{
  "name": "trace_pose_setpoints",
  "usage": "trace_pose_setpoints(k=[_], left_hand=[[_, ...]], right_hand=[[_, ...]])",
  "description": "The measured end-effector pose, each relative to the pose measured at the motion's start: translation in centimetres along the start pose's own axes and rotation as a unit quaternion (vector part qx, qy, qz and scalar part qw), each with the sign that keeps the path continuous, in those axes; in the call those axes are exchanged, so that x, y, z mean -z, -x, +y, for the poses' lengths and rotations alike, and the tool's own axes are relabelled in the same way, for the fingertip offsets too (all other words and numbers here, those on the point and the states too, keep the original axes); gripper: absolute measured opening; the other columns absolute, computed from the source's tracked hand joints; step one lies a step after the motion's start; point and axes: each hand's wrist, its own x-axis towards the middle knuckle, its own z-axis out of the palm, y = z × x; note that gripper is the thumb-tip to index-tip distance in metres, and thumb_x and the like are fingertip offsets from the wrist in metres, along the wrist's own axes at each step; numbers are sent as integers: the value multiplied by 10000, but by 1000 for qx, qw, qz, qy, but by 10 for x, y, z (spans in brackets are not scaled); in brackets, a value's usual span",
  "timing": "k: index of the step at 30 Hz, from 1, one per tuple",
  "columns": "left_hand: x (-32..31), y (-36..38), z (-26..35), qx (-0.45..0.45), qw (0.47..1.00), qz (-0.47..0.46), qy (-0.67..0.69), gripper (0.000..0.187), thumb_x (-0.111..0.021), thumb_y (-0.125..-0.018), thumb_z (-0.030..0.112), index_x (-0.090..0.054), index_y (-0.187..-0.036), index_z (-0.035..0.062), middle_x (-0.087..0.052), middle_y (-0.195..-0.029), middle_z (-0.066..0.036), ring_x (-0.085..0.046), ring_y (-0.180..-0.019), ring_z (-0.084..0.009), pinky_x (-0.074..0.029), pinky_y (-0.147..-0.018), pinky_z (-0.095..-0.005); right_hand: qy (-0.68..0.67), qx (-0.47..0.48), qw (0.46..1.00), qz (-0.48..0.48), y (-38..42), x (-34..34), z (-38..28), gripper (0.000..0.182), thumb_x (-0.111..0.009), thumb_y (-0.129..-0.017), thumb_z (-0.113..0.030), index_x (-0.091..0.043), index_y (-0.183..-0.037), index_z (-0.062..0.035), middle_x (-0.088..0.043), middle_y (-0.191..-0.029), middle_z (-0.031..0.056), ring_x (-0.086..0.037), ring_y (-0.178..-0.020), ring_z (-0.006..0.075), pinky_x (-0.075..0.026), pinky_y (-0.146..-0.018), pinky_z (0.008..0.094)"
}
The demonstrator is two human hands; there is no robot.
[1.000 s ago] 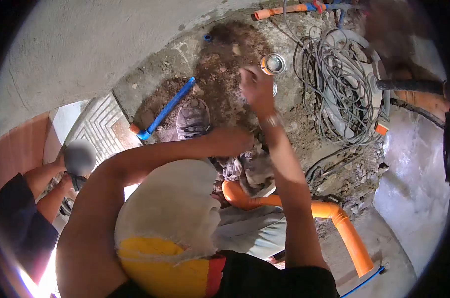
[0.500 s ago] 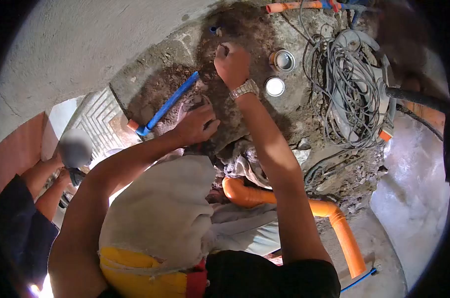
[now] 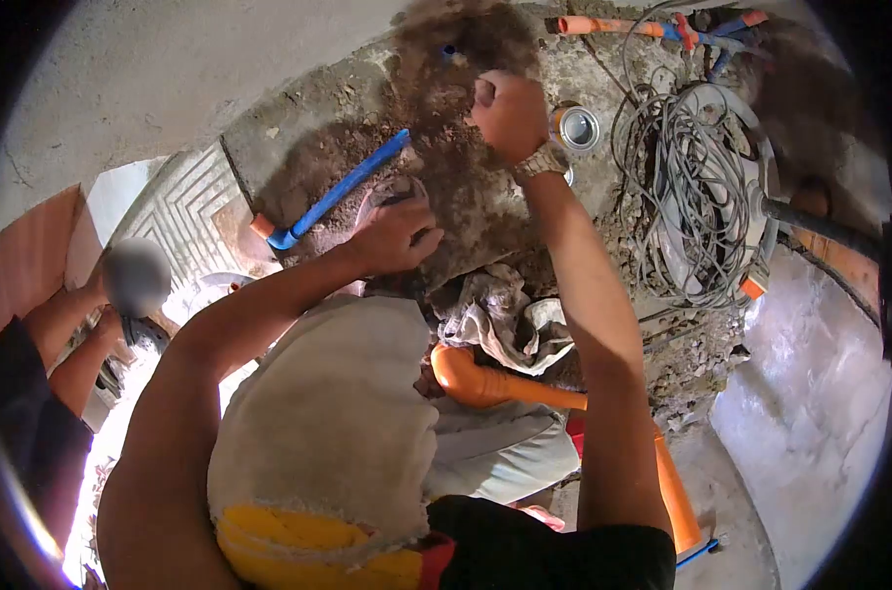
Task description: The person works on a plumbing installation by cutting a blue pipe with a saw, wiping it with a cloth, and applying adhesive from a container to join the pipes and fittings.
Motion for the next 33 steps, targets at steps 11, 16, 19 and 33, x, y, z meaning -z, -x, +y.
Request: trace_pose_setpoints(k=[11,16,19,33], left_hand=[[1,-4,3,9,999,-16,29,167,-685,-881,162,-593,-852,26,-544,-855,-147,-588,-788,-353,-479,-675,-450],[2,-4,2,-3,1000,2,16,163,-684,-884,155,-587,-844,30,-545,-849,-144,-591,-777,-355,-477,-684,-451],[3,-4,2,21,999,-15,28,169,-682,-888,156,-580,-836,31,-548,-847,-143,-589,-775,-355,-480,-689,-448],[4,1,-1,1,1000,-3,29,215,-654,-910,188,-563,-808,22,-513,-828,-140,-572,-783,-346,-469,-675,-461]], right_hand=[[267,-113,949,-120,45,188,42,219,-700,-854,-262,-762,-996,-106,-707,-859,199,-672,-800,410,-540,-706,482],[345,-93,922,-152,50,152,72,242,-719,-830,-276,-706,-964,-74,-695,-859,204,-676,-835,407,-552,-716,496],[318,-112,928,-156,52,139,81,330,-782,-767,-285,-678,-936,-21,-687,-883,239,-671,-831,425,-554,-707,496],[232,-45,963,-131,65,162,90,250,-700,-825,-208,-742,-1026,-65,-717,-947,203,-681,-888,402,-548,-763,491]])
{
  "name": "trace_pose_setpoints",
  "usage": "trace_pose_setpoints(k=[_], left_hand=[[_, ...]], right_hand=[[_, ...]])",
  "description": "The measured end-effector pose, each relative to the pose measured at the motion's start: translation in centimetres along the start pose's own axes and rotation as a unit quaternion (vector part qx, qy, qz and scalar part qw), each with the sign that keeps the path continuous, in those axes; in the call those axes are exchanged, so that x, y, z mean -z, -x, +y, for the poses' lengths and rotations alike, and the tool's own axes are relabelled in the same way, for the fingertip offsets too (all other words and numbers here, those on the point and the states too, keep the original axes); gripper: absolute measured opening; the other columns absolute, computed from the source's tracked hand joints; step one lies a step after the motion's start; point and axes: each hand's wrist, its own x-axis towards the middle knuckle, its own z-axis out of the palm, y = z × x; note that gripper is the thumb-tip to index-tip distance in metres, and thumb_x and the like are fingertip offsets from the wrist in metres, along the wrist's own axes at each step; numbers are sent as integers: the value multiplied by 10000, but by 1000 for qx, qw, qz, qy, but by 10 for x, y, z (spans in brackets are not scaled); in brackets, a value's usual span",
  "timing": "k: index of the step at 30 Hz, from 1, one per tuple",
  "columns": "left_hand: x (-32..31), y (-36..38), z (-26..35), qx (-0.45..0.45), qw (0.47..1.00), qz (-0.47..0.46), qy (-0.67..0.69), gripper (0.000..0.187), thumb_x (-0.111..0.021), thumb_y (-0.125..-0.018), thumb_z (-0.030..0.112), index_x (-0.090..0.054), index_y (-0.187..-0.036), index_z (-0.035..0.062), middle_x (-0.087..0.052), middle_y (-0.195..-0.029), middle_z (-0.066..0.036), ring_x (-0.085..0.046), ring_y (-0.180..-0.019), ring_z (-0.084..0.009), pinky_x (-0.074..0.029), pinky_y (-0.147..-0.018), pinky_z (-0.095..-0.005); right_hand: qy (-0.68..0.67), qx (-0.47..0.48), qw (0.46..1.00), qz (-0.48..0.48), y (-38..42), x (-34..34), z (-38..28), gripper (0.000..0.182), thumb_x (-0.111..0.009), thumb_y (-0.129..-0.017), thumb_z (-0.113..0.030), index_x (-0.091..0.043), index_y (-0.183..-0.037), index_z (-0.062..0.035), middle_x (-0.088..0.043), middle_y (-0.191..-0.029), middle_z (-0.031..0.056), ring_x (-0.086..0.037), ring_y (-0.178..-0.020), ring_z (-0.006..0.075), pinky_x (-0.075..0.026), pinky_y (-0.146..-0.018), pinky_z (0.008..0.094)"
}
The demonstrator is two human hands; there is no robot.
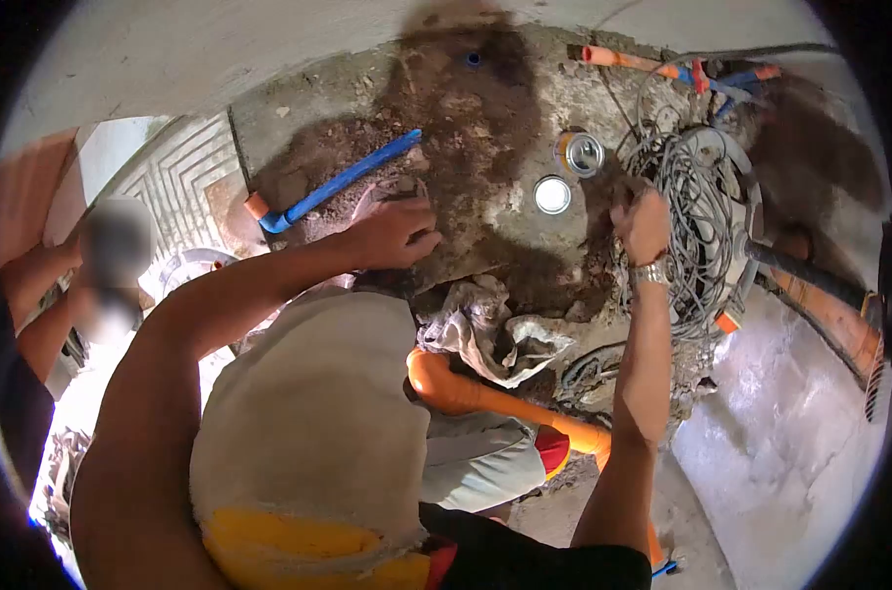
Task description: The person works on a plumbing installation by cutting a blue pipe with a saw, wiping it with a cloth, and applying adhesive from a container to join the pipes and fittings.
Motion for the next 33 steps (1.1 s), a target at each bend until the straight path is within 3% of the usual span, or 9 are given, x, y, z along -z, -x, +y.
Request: trace_pose_setpoints(k=[5,8,16,18,22,23,25,27,33], left_hand=[[-1,-1,-3,9,1000,-10,3,234,-649,-918,203,-558,-800,22,-505,-826,-139,-563,-770,-340,-462,-667,-464],[-1,1,-3,0,1000,-22,5,219,-625,-924,245,-593,-858,39,-541,-852,-147,-599,-815,-372,-492,-697,-493],[-2,0,-6,-14,1000,1,10,202,-651,-915,191,-585,-833,18,-532,-852,-152,-585,-806,-363,-471,-689,-475],[-2,-1,-7,-18,1000,3,16,206,-653,-914,191,-582,-830,17,-528,-850,-152,-582,-804,-365,-470,-689,-477],[2,-1,-6,-17,1000,-8,12,232,-634,-920,251,-584,-858,33,-543,-884,-140,-599,-844,-366,-486,-704,-489],[1,-1,-7,-16,1000,-7,12,232,-634,-920,251,-584,-858,33,-543,-884,-140,-599,-844,-366,-486,-704,-489],[1,-1,-8,-8,1000,-25,13,245,-635,-918,262,-584,-858,30,-545,-885,-143,-600,-840,-368,-485,-702,-492],[0,0,-10,-5,1000,-24,13,250,-635,-918,265,-585,-858,28,-545,-884,-146,-601,-840,-372,-485,-706,-495],[0,-1,-9,-6,1000,-20,8,257,-635,-914,266,-587,-856,20,-548,-875,-154,-605,-841,-384,-490,-717,-497]], right_hand=[[-19,-23,1000,9,-16,14,-25,193,-684,-840,-166,-740,-982,-47,-708,-926,221,-677,-850,412,-531,-754,461],[-132,22,986,100,-51,-1,-48,138,-664,-852,-141,-747,-948,-86,-706,-851,207,-670,-791,423,-526,-719,459],[-76,78,993,38,-161,-31,-124,176,-627,-811,-212,-743,-900,-113,-719,-917,186,-678,-861,427,-553,-765,480],[4,160,987,18,-172,-23,-138,170,-614,-835,-204,-725,-872,-81,-709,-867,166,-675,-813,396,-553,-719,472],[73,173,982,-23,-204,-49,-138,160,-637,-799,-209,-740,-863,-104,-717,-854,140,-692,-817,370,-568,-706,466],[104,272,957,9,-222,-76,-120,165,-648,-789,-216,-748,-871,-114,-719,-845,127,-697,-821,359,-576,-701,464],[134,367,920,41,-221,-75,-126,171,-659,-779,-223,-755,-880,-124,-721,-836,114,-703,-825,347,-584,-696,461],[142,248,958,-17,-185,-25,-174,163,-659,-791,-221,-745,-883,-118,-716,-820,103,-700,-831,344,-590,-697,465],[95,213,973,-2,-151,-41,-176,120,-637,-827,-221,-696,-820,-117,-700,-784,136,-693,-787,366,-572,-663,488]])
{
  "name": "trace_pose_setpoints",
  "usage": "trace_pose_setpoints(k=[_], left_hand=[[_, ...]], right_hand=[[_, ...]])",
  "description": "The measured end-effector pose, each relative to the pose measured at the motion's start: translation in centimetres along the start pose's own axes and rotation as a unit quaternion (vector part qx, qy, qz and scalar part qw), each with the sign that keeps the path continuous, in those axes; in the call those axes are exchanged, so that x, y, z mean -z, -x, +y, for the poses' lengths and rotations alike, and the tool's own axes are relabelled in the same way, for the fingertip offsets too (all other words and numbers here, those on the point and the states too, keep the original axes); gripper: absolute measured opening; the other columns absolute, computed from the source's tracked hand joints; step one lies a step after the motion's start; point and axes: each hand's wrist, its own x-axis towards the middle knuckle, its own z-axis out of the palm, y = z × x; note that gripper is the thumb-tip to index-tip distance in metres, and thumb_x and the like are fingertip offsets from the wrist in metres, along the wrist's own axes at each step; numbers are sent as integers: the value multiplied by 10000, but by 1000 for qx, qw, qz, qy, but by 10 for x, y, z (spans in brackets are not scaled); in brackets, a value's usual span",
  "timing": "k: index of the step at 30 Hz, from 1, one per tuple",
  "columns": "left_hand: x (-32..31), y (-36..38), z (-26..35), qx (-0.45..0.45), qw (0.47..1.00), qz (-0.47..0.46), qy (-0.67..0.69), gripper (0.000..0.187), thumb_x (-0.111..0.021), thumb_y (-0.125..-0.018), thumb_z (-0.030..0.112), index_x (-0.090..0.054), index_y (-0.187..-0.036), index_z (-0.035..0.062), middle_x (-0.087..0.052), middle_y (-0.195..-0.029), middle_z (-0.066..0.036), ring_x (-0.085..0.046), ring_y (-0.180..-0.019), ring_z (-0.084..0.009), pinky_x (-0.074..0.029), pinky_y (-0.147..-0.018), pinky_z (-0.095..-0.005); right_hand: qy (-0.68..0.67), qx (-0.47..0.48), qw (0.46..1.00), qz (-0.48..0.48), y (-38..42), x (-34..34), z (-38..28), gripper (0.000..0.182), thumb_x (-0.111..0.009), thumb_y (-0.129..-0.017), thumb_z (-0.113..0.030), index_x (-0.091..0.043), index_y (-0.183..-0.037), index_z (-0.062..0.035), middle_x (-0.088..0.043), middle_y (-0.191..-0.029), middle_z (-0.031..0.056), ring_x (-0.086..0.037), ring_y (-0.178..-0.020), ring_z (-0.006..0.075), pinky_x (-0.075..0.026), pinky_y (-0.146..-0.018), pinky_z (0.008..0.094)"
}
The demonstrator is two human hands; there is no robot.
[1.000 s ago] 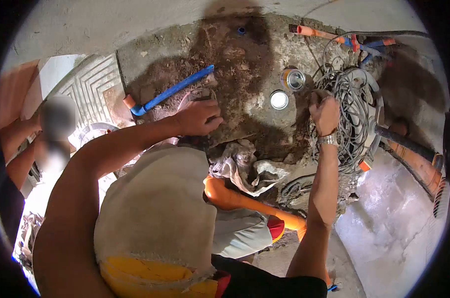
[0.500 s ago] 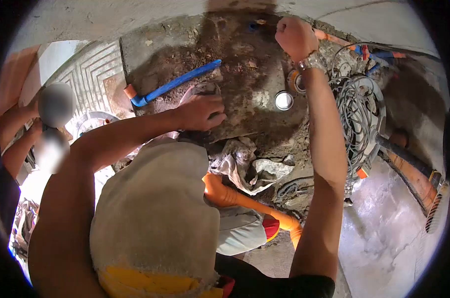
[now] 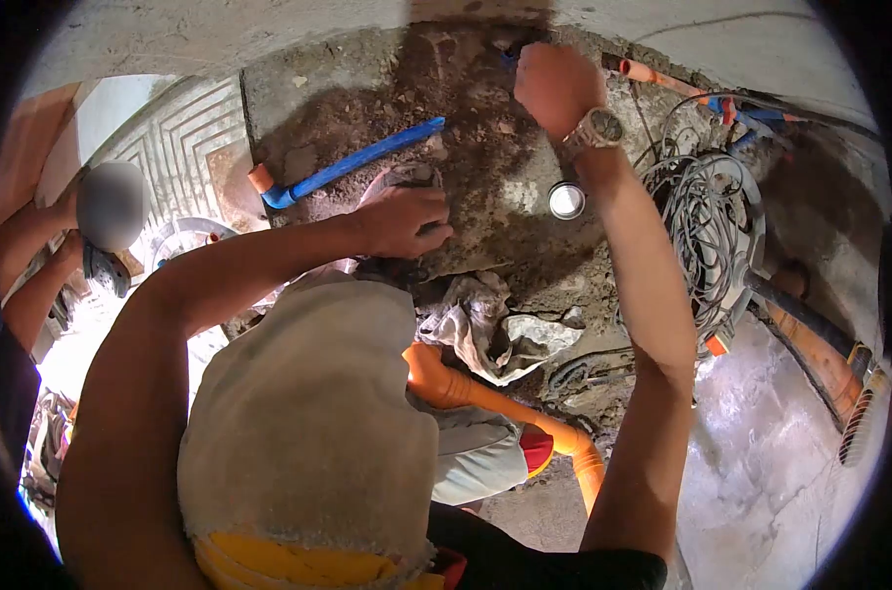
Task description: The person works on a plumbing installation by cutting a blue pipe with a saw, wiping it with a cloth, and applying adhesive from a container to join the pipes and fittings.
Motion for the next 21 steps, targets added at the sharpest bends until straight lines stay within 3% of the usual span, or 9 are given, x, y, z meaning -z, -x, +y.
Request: trace_pose_setpoints(k=[4,6,9,15,18,21], left_hand=[[2,0,2,-3,1000,-3,-7,254,-633,-914,262,-585,-851,20,-548,-873,-154,-606,-840,-381,-493,-718,-492],[2,1,5,-6,1000,1,-3,244,-637,-917,240,-575,-834,19,-536,-863,-155,-593,-834,-375,-486,-710,-485],[3,0,6,-12,1000,9,1,232,-643,-919,219,-574,-826,17,-529,-859,-158,-582,-831,-370,-481,-705,-479],[2,0,7,-13,1000,10,-3,220,-644,-916,220,-593,-853,16,-542,-880,-160,-592,-844,-369,-489,-717,-483],[3,-1,9,-7,1000,8,-4,215,-649,-912,215,-592,-852,17,-546,-881,-159,-594,-844,-368,-493,-719,-479],[4,-1,5,-4,1000,4,-4,204,-657,-905,207,-593,-852,20,-549,-877,-157,-597,-845,-366,-499,-719,-474]], right_hand=[[-71,-43,996,-37,25,1,-17,120,-638,-838,-239,-694,-843,-133,-688,-768,155,-681,-760,382,-553,-642,504],[-85,-95,992,7,36,-7,-26,117,-638,-853,-250,-687,-851,-144,-678,-740,157,-667,-729,396,-540,-617,509],[-95,-92,989,68,45,-13,-32,122,-636,-865,-252,-676,-840,-140,-672,-715,160,-662,-703,407,-537,-607,515],[-132,-63,984,97,43,-19,-40,114,-639,-863,-231,-656,-810,-132,-664,-702,161,-651,-681,413,-529,-595,525],[-108,-108,985,79,38,-29,-35,114,-644,-854,-227,-655,-795,-130,-669,-708,151,-652,-688,409,-531,-607,509],[-155,-85,983,48,45,-27,-24,154,-673,-806,-265,-685,-828,-112,-703,-788,148,-690,-766,383,-558,-660,500]])
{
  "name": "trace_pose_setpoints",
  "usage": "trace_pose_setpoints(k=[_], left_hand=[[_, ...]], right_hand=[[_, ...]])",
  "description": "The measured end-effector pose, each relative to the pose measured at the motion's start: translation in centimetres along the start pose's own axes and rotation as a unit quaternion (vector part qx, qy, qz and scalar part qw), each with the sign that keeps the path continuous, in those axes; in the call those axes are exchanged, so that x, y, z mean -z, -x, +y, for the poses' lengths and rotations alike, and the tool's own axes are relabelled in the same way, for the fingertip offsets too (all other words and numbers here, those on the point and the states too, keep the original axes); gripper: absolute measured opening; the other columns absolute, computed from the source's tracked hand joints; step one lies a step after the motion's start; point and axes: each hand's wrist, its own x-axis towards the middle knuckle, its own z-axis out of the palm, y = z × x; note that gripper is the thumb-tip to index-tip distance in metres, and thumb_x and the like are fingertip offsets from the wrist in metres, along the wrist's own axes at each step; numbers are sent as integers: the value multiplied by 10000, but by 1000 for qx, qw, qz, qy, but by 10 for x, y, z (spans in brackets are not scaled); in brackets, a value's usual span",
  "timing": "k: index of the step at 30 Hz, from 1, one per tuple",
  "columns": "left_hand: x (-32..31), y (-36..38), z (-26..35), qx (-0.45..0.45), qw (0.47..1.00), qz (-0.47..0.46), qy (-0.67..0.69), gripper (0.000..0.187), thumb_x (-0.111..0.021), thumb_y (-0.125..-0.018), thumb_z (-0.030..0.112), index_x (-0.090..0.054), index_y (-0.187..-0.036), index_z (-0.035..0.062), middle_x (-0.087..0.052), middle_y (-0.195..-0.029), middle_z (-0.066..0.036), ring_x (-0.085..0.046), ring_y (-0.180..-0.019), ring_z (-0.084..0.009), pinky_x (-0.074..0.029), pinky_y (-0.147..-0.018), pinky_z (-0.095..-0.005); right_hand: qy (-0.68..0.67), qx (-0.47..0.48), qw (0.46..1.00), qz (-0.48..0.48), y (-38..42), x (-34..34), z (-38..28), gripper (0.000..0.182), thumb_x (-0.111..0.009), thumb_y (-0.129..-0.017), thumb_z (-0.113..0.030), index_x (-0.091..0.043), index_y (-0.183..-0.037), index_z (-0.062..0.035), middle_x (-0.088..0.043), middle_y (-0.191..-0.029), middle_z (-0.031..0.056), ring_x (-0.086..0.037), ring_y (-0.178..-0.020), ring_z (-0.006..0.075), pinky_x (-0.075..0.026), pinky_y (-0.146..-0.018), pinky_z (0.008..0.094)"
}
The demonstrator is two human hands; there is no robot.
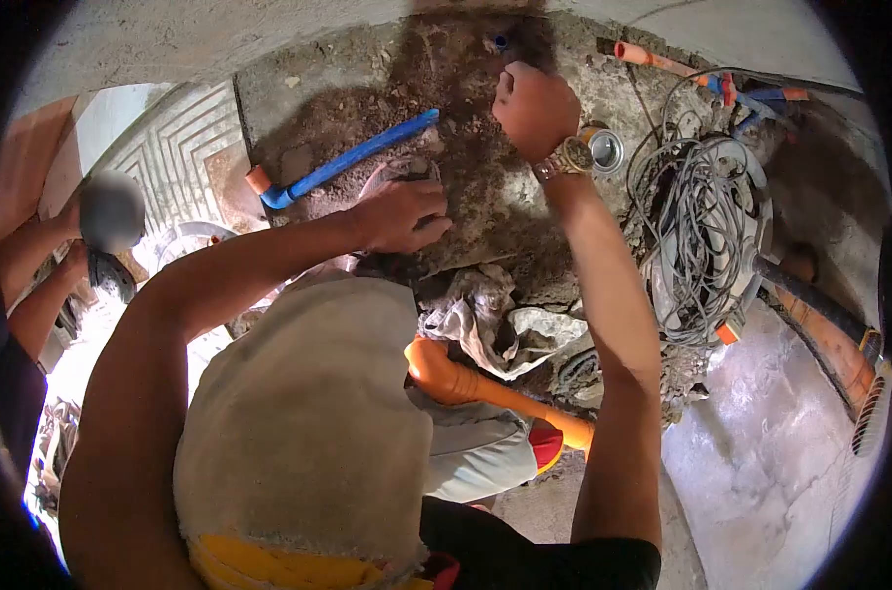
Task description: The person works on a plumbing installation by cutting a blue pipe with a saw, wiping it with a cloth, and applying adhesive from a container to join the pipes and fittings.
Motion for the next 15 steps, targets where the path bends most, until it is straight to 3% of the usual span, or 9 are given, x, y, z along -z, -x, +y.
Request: trace_pose_setpoints(k=[9,15], left_hand=[[-1,0,0,7,1000,-7,-2,204,-667,-902,207,-602,-855,19,-556,-883,-156,-605,-854,-368,-508,-732,-469],[-2,1,-3,1,1000,-4,0,220,-663,-910,220,-604,-850,17,-553,-895,-163,-602,-855,-365,-505,-729,-468]], right_hand=[[-9,-9,999,31,4,13,9,52,-650,-800,-189,-665,-794,-140,-667,-745,127,-633,-676,408,-517,-617,497],[-30,-42,998,-19,-1,27,13,116,-682,-770,-227,-659,-824,-128,-697,-782,116,-678,-756,379,-543,-665,500]])
